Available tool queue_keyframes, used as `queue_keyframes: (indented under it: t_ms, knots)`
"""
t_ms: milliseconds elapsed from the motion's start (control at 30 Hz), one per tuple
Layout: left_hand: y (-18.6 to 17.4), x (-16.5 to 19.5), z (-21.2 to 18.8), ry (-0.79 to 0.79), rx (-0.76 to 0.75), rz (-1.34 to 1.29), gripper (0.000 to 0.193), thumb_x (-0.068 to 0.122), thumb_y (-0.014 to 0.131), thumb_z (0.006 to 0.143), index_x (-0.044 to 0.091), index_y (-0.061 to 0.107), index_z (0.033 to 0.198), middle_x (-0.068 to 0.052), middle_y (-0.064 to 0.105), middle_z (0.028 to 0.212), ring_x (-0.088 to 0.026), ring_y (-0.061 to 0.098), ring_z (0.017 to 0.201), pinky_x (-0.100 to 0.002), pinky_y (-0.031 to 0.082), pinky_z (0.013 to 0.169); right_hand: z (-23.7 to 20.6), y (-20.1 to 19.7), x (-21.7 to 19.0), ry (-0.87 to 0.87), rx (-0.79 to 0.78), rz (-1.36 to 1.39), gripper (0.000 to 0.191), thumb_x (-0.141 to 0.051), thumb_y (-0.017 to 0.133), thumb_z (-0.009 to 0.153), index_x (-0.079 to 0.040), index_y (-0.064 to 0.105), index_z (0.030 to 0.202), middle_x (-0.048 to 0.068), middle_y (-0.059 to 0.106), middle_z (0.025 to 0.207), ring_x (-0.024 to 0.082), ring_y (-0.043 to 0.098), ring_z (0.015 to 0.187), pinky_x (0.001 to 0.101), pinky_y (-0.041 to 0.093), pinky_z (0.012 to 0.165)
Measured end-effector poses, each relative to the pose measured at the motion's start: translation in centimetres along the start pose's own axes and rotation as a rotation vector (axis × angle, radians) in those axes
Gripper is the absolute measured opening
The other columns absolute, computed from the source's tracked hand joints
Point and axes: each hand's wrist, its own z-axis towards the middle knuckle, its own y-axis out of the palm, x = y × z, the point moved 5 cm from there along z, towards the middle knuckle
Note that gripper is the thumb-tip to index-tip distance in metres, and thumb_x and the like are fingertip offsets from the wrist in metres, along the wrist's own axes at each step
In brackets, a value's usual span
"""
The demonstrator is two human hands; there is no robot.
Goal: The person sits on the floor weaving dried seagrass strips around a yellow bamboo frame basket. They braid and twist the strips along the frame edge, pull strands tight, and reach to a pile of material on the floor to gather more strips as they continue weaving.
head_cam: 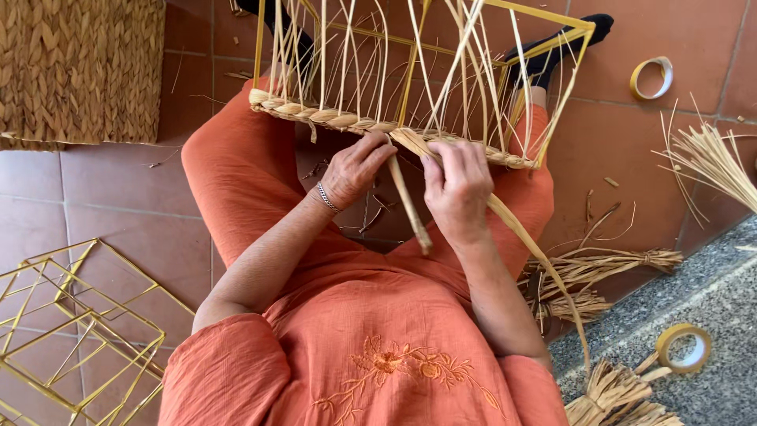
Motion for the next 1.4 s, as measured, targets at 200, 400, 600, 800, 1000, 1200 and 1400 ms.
queue_keyframes:
  t_ms: [200,400,600,800,1000,1200,1400]
  knots:
    - [-1.0,0.7,1.1,0.09,0.081,-0.003,0.039,-0.002,0.072,0.084,0.002,0.066,0.122,-0.012,0.06,0.127,-0.03,0.067,0.107,-0.039,0.06,0.089,0.6,3.6,1.7,0.108,-0.031,-0.038,0.018,-0.012,0.085,0.088,-0.006,0.068,0.093,0.008,0.058,0.095,0.027,0.06,0.09,0.0391,0.051,0.073]
    - [-1.3,1.3,2.0,0.11,0.012,-0.014,0.034,-0.001,0.069,0.083,0.0,0.062,0.116,-0.017,0.057,0.137,-0.031,0.066,0.109,-0.039,0.059,0.089,0.2,4.4,1.9,0.0,-0.012,-0.135,0.02,-0.008,0.087,0.087,-0.006,0.067,0.092,0.007,0.057,0.093,0.027,0.057,0.09,0.04,0.049,0.075]
    - [0.5,-0.6,4.4,-0.099,-0.099,-0.12,0.027,-0.006,0.066,0.089,0.004,0.055,0.112,-0.014,0.066,0.107,-0.033,0.069,0.098,-0.041,0.059,0.081,0.6,3.4,2.2,-0.084,-0.049,-0.042,0.022,-0.011,0.089,0.088,-0.008,0.075,0.105,0.005,0.062,0.096,0.023,0.056,0.092,0.0376,0.049,0.08]
    - [0.9,-1.3,6.0,-0.207,-0.055,-0.199,0.028,-0.004,0.067,0.084,0.003,0.057,0.109,-0.014,0.068,0.09,-0.036,0.069,0.086,-0.044,0.056,0.072,-0.3,1.6,2.3,0.003,0.0,0.113,0.029,-0.014,0.084,0.091,-0.005,0.073,0.117,0.009,0.069,0.109,0.025,0.063,0.102,0.0385,0.054,0.091]
    - [1.6,1.2,6.4,-0.172,-0.098,0.008,0.028,0.001,0.068,0.078,0.004,0.059,0.104,-0.014,0.066,0.092,-0.036,0.067,0.091,-0.045,0.056,0.077,-0.6,3.2,3.9,0.03,-0.005,0.035,0.023,-0.014,0.078,0.1,-0.005,0.073,0.121,0.009,0.075,0.112,0.024,0.07,0.095,0.0355,0.057,0.085]
    - [1.3,-0.8,6.2,-0.338,-0.082,-0.273,0.015,0.006,0.061,0.097,0.005,0.057,0.111,-0.015,0.068,0.089,-0.035,0.07,0.083,-0.046,0.056,0.073,-0.6,5.0,5.8,0.233,-0.108,0.217,0.035,-0.014,0.074,0.099,-0.003,0.066,0.131,0.011,0.073,0.111,0.024,0.07,0.087,0.0344,0.06,0.073]
    - [1.9,-1.9,5.7,-0.409,0.071,-0.409,0.023,0.01,0.062,0.099,0.002,0.048,0.116,-0.013,0.071,0.087,-0.036,0.071,0.077,-0.046,0.056,0.064,-1.1,4.4,4.2,0.104,-0.063,0.25,0.021,0.002,0.072,0.095,-0.007,0.072,0.114,0.009,0.074,0.115,0.023,0.069,0.094,0.0353,0.06,0.085]
